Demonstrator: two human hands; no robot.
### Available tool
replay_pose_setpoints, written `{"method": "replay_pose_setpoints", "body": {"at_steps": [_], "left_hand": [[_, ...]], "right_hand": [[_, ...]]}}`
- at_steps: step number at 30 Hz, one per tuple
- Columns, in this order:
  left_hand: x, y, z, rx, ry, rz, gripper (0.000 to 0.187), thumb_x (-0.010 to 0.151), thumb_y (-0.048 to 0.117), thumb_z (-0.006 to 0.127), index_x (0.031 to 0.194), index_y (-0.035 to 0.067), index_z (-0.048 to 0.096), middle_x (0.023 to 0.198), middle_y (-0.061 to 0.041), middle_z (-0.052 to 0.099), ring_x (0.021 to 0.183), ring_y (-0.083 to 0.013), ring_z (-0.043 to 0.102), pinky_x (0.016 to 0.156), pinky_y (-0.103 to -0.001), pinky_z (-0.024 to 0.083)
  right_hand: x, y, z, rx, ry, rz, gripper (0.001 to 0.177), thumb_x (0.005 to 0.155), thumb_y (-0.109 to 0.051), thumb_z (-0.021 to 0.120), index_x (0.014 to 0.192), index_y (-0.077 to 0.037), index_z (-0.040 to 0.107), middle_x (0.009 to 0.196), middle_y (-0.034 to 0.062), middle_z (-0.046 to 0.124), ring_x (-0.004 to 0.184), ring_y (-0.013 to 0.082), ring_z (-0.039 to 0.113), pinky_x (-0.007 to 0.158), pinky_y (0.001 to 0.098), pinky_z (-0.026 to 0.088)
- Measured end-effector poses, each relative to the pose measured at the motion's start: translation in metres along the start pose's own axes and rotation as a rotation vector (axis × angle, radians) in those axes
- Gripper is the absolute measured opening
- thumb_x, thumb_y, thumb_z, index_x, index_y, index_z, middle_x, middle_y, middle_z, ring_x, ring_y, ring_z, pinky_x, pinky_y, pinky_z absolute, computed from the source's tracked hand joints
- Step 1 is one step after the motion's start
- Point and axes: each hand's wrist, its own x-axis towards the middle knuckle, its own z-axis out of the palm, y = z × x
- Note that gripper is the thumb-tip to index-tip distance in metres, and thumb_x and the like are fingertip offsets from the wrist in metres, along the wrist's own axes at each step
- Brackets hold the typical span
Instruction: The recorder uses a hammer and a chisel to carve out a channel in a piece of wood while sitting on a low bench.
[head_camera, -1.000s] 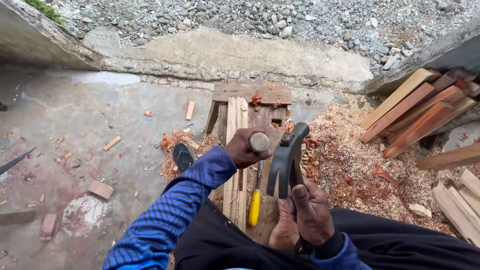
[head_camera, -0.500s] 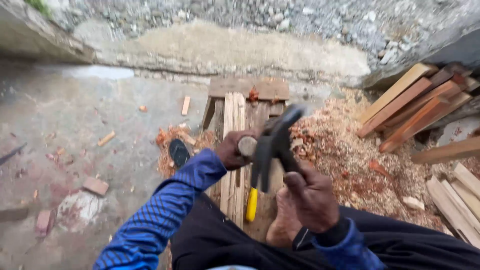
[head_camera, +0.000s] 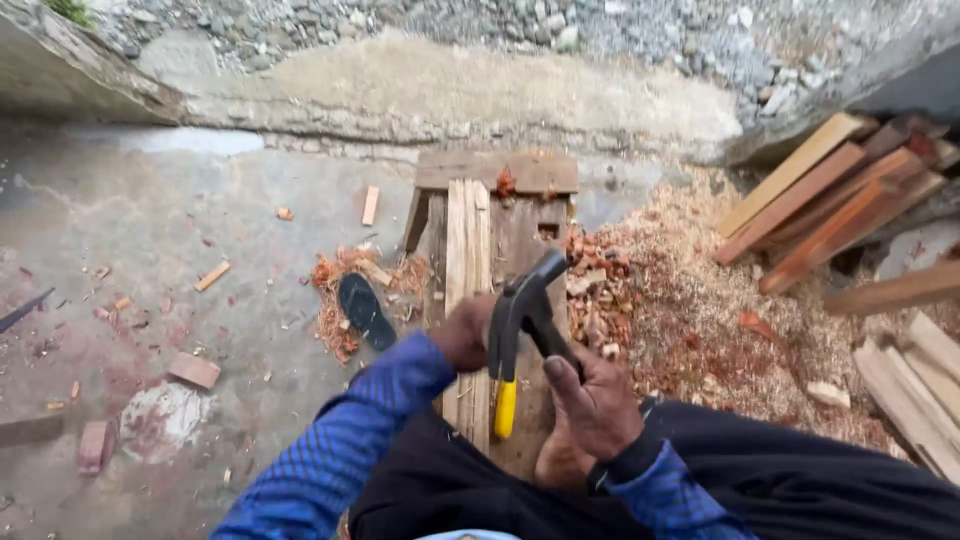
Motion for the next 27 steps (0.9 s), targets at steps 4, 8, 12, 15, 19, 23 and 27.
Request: {"method": "replay_pose_setpoints", "body": {"at_steps": [4, 8, 12, 15, 19, 23, 27], "left_hand": [[0.036, -0.009, -0.021, -0.204, 0.098, -0.238, 0.023, 0.08, 0.005, 0.083, 0.092, 0.006, 0.064, 0.081, -0.004, 0.065, 0.076, -0.0097, 0.062, 0.066, -0.029, 0.054], [0.049, 0.021, -0.023, -0.063, 0.062, -0.267, 0.026, 0.076, 0.006, 0.083, 0.091, 0.006, 0.062, 0.079, -0.004, 0.064, 0.074, -0.0086, 0.062, 0.065, -0.028, 0.054], [0.036, 0.012, -0.011, -0.021, 0.049, -0.257, 0.018, 0.081, 0.005, 0.08, 0.087, 0.006, 0.063, 0.08, -0.006, 0.063, 0.075, -0.0109, 0.064, 0.067, -0.029, 0.054], [0.042, 0.014, -0.012, -0.016, -0.016, -0.213, 0.021, 0.078, 0.006, 0.081, 0.09, 0.006, 0.064, 0.079, -0.005, 0.065, 0.075, -0.0128, 0.064, 0.067, -0.03, 0.054], [0.04, 0.02, -0.011, 0.006, -0.088, -0.201, 0.025, 0.078, 0.011, 0.083, 0.092, 0.006, 0.061, 0.083, -0.008, 0.065, 0.078, -0.0191, 0.067, 0.07, -0.033, 0.055], [0.038, 0.016, -0.012, 0.076, -0.116, -0.214, 0.027, 0.078, 0.017, 0.084, 0.09, 0.007, 0.062, 0.083, -0.009, 0.067, 0.078, -0.0223, 0.07, 0.069, -0.035, 0.057], [0.026, 0.003, -0.015, 0.123, -0.182, -0.03, 0.025, 0.078, 0.012, 0.079, 0.098, 0.008, 0.066, 0.089, -0.01, 0.067, 0.082, -0.0222, 0.069, 0.074, -0.034, 0.058]], "right_hand": [[0.004, 0.016, -0.005, 0.155, 0.084, -0.207, 0.06, 0.094, -0.062, 0.057, 0.091, -0.003, 0.069, 0.062, -0.0025, 0.055, 0.06, 0.0073, 0.05, 0.051, 0.0301, 0.043], [-0.001, 0.023, -0.006, 0.232, 0.102, -0.181, 0.061, 0.093, -0.061, 0.057, 0.084, -0.002, 0.067, 0.059, -0.003, 0.05, 0.054, 0.0066, 0.046, 0.048, 0.0279, 0.039], [0.0, 0.02, -0.008, 0.284, 0.081, -0.155, 0.058, 0.092, -0.059, 0.058, 0.086, -0.003, 0.067, 0.058, -0.0044, 0.05, 0.053, 0.0049, 0.046, 0.046, 0.0254, 0.039], [0.005, 0.02, -0.015, 0.38, 0.058, -0.204, 0.057, 0.094, -0.057, 0.059, 0.09, -0.001, 0.067, 0.062, -0.0055, 0.05, 0.055, 0.0037, 0.044, 0.048, 0.0242, 0.036], [-0.009, 0.003, -0.033, 0.405, 0.076, -0.177, 0.055, 0.095, -0.058, 0.059, 0.114, -0.008, 0.07, 0.059, -0.0035, 0.052, 0.051, 0.0051, 0.048, 0.045, 0.0234, 0.039], [-0.019, -0.022, -0.034, 0.45, 0.134, -0.469, 0.059, 0.097, -0.058, 0.057, 0.103, -0.001, 0.069, 0.07, -0.0016, 0.061, 0.057, 0.0052, 0.05, 0.051, 0.0227, 0.041], [0.009, 0.004, -0.012, -0.062, 0.079, -0.226, 0.051, 0.093, -0.054, 0.061, 0.096, -0.004, 0.071, 0.063, 0.0011, 0.061, 0.057, 0.0102, 0.058, 0.053, 0.0279, 0.048]]}}
